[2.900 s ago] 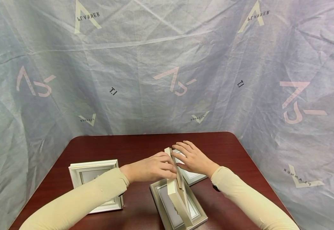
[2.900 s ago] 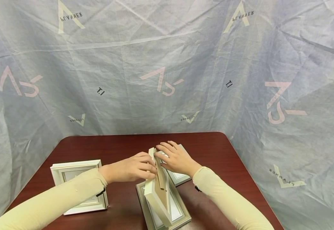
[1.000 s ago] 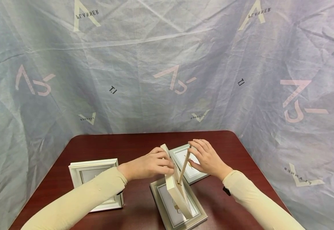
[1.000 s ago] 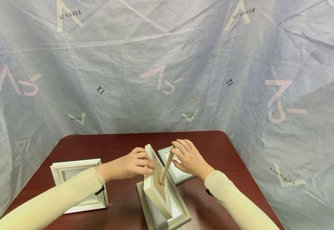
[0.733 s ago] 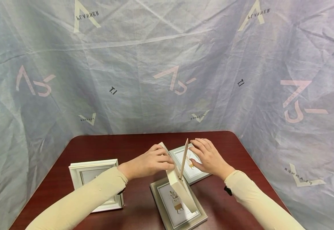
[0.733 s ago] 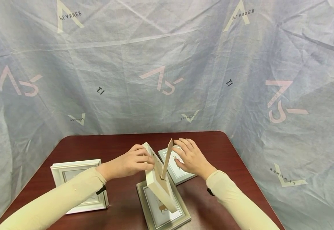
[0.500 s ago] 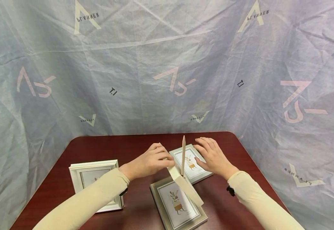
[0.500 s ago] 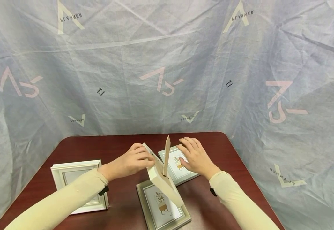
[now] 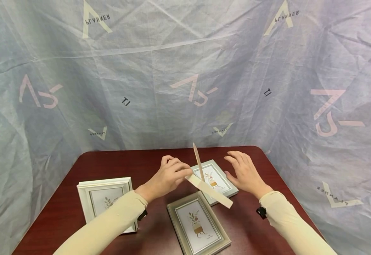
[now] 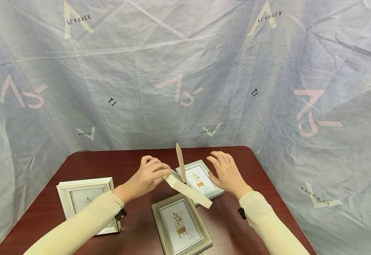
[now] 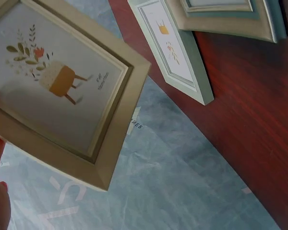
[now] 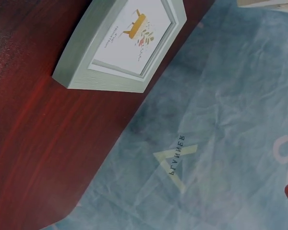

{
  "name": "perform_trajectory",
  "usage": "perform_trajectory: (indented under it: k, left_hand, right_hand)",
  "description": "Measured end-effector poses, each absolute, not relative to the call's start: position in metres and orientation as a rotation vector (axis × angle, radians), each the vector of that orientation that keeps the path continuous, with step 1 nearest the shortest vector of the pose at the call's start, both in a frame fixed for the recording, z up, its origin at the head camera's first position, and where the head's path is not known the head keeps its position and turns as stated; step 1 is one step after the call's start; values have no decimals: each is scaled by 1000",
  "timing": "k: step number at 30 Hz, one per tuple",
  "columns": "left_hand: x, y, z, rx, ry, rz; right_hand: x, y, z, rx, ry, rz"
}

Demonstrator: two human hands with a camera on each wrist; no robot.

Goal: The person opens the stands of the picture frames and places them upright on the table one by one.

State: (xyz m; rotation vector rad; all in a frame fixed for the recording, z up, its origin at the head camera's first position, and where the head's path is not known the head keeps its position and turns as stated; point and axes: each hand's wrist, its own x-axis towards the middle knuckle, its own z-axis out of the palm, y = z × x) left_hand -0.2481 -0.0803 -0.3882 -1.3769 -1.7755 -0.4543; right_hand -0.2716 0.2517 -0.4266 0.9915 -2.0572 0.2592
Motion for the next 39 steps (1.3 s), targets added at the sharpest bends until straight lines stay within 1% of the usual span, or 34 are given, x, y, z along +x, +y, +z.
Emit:
perform_trajectory:
  k: [11,21,39]
  left_hand:
    - [-251,-78,-394,-1240,-1768,-582]
    - [-253,-78,-396,-1140,-1786,-666]
    - [-250,-72,-406,-797,-1926,-771]
  right_hand:
    - [-268,257,-429,917,-2085,339]
    - [-264,254,-420,912,-2090,380]
    - [-254,244,-406,835,-2133,447]
